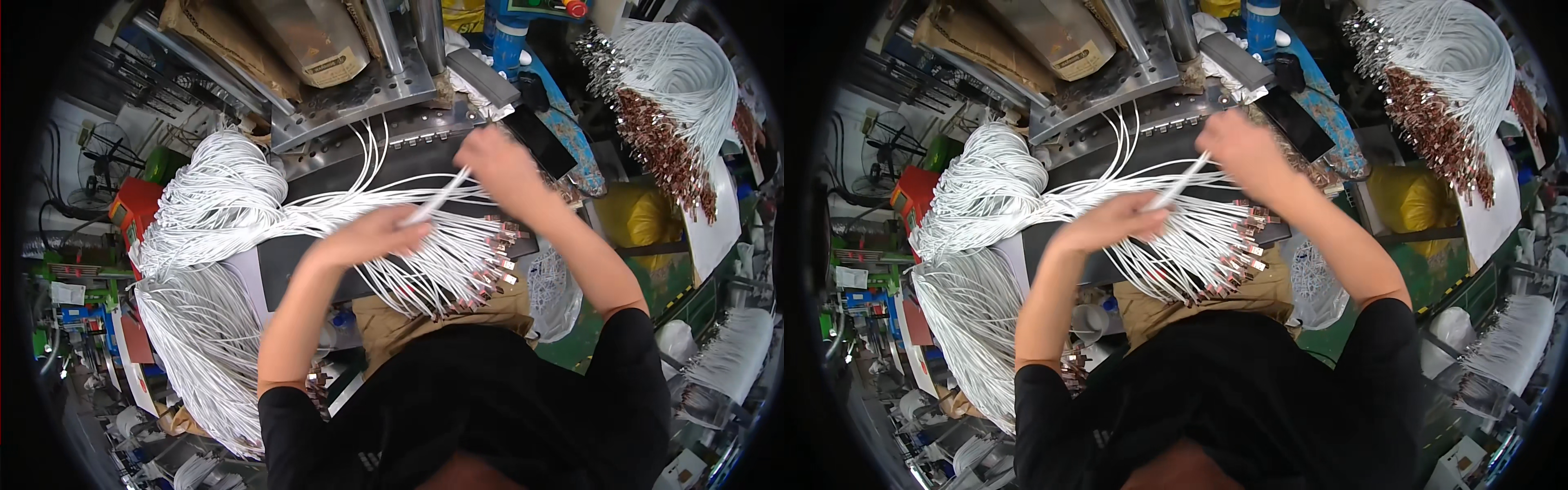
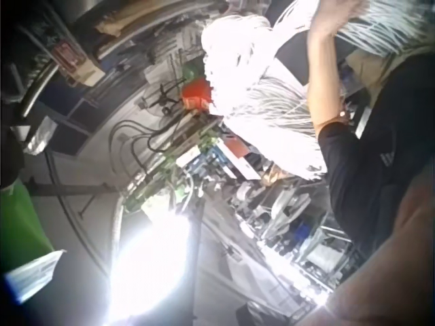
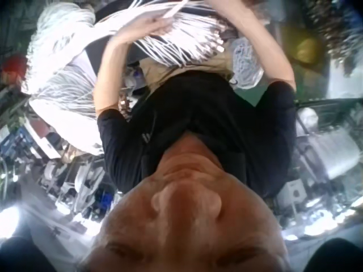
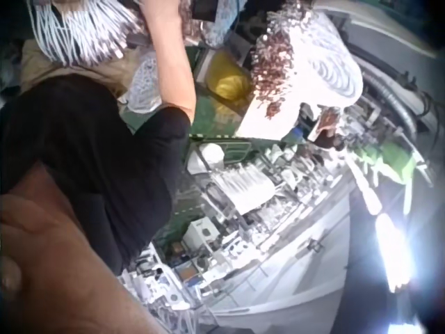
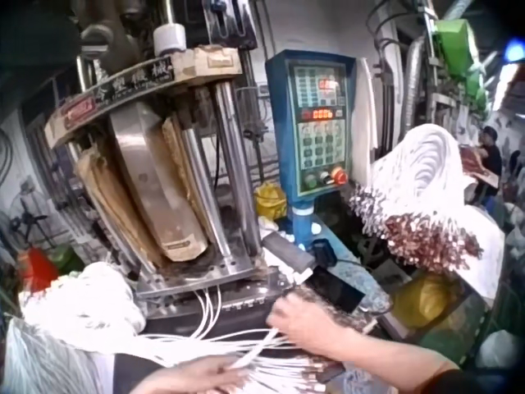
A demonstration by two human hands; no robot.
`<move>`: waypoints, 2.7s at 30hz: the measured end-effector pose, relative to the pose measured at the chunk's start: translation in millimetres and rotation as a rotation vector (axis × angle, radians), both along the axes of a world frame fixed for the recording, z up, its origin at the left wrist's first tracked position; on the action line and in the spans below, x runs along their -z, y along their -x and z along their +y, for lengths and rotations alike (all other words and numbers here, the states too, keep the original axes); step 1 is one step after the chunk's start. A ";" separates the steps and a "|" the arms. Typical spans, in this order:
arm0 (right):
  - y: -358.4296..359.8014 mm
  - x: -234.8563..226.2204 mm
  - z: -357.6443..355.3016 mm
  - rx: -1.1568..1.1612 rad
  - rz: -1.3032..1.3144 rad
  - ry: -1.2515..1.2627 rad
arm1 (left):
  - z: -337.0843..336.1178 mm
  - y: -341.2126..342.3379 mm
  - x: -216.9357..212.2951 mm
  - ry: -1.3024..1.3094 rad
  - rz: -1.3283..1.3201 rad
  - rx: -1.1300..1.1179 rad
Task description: Arranging bundles of white wires onto a mounting jig at a manual assembly station.
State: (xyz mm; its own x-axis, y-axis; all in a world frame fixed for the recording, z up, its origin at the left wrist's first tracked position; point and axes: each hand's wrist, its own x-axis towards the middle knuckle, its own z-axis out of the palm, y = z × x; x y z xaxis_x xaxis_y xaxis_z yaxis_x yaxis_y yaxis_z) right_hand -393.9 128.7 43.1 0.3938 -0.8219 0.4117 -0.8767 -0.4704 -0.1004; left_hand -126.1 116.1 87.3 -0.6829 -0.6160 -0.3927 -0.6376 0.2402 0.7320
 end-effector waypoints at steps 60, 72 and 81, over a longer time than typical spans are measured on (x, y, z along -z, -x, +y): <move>-5.4 69.8 -60.8 0.122 -1.001 -0.563 | -65.8 54.2 75.2 -0.492 0.498 -0.621; -0.1 79.3 -64.8 0.015 -1.030 -0.648 | -71.0 54.2 78.2 -0.590 0.462 -0.503; 17.7 52.4 -60.4 0.093 -1.037 -0.812 | -72.3 44.8 87.7 -0.484 0.516 -0.584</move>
